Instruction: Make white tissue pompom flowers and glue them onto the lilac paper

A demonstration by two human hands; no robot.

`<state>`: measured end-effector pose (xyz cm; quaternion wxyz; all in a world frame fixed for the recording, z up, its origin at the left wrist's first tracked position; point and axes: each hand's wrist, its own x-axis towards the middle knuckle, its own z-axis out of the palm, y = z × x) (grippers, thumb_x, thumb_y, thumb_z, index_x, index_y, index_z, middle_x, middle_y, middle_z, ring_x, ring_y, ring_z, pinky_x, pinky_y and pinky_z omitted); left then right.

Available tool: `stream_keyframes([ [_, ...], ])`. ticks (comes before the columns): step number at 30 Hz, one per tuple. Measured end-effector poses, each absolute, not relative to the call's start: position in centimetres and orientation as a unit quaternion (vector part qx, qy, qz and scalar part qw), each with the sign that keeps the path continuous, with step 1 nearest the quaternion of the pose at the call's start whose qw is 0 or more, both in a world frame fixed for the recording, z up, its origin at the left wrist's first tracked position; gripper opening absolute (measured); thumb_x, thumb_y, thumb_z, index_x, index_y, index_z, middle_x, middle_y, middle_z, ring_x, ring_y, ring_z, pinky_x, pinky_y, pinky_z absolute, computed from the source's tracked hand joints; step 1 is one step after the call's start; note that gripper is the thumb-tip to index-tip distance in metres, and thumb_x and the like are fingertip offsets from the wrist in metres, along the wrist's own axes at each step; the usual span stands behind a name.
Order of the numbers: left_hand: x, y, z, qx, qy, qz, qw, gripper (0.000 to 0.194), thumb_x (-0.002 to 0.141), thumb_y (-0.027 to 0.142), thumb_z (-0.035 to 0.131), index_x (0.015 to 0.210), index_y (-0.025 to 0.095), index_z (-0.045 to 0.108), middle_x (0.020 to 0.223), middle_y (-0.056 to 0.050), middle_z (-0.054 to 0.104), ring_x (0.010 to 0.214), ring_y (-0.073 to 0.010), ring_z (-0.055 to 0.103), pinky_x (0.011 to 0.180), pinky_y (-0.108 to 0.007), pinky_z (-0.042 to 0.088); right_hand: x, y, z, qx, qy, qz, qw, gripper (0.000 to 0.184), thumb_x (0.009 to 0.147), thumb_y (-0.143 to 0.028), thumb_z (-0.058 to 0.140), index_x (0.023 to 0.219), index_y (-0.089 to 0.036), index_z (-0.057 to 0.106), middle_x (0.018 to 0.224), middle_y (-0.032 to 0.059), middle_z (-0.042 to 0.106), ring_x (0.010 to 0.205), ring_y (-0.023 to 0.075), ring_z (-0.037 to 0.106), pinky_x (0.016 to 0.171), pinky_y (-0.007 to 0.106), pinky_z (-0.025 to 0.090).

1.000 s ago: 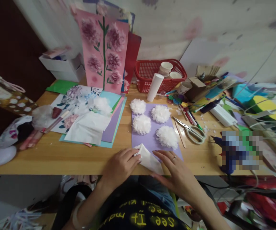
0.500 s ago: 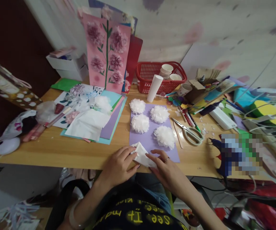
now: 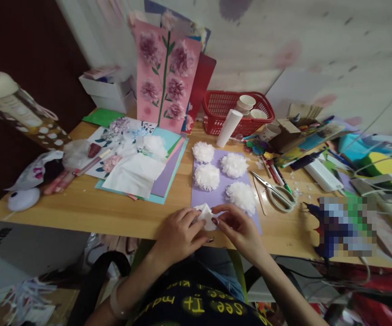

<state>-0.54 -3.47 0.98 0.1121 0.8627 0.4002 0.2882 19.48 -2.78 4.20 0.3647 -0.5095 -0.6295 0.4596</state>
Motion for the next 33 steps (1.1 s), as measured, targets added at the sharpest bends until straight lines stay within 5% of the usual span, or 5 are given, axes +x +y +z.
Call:
stream_keyframes([
  [5, 0.1, -3.7, 0.7, 0.838, 0.423, 0.324, 0.115, 0.016, 0.091, 0.029, 0.063, 0.084, 0.016, 0.071, 0.1, -0.011, 0.071, 0.098, -0.0269, 0.065, 0.082, -0.044, 0.059, 18.7, -1.4, 3.9, -0.512, -0.607, 0.506, 0.338, 0.02, 0.085, -0.034, 0.063, 0.099, -0.02, 0.063, 0.081, 0.0037, 0.071, 0.067, 0.0162, 0.069, 0.058, 0.027, 0.056],
  [16, 1.8, -4.1, 0.2, 0.748, 0.506, 0.409, 0.133, 0.012, 0.09, 0.013, 0.059, 0.082, 0.018, 0.066, 0.086, -0.005, 0.074, 0.084, -0.0221, 0.068, 0.077, -0.041, 0.055, 19.3, -2.4, 3.1, -0.496, -0.628, 0.481, 0.358, 0.018, 0.09, -0.026, 0.057, 0.106, -0.021, 0.062, 0.097, 0.0094, 0.074, 0.09, 0.0219, 0.075, 0.073, 0.033, 0.062],
  [26, 1.4, -3.5, 0.8, 0.745, 0.526, 0.379, 0.157, 0.013, 0.091, 0.018, 0.063, 0.077, 0.019, 0.064, 0.084, -0.003, 0.073, 0.082, -0.0196, 0.068, 0.074, -0.036, 0.052, 19.4, -6.2, 2.7, -0.427, -0.837, 0.151, 0.306, 0.032, 0.095, -0.01, 0.048, 0.125, -0.017, 0.06, 0.123, 0.0154, 0.069, 0.114, 0.0263, 0.065, 0.092, 0.046, 0.059],
  [29, 1.1, -3.4, 0.7, 0.745, 0.529, 0.373, 0.161, 0.006, 0.093, 0.02, 0.061, 0.094, 0.02, 0.067, 0.096, -0.005, 0.073, 0.091, -0.0204, 0.069, 0.081, -0.036, 0.055, 19.0, -6.7, 2.0, -0.424, -0.86, 0.092, 0.268, 0.035, 0.095, -0.01, 0.047, 0.128, -0.012, 0.06, 0.129, 0.0181, 0.066, 0.118, 0.0294, 0.063, 0.091, 0.047, 0.059],
  [33, 0.6, -3.2, 0.6, 0.807, 0.479, 0.334, 0.088, 0.023, 0.097, 0.018, 0.053, 0.115, 0.021, 0.068, 0.119, -0.01, 0.069, 0.097, -0.0217, 0.069, 0.083, -0.039, 0.059, 19.2, -6.7, 1.7, -0.433, -0.87, 0.067, 0.227, 0.035, 0.097, -0.012, 0.046, 0.128, -0.01, 0.061, 0.13, 0.0176, 0.066, 0.115, 0.0299, 0.064, 0.088, 0.047, 0.058],
])
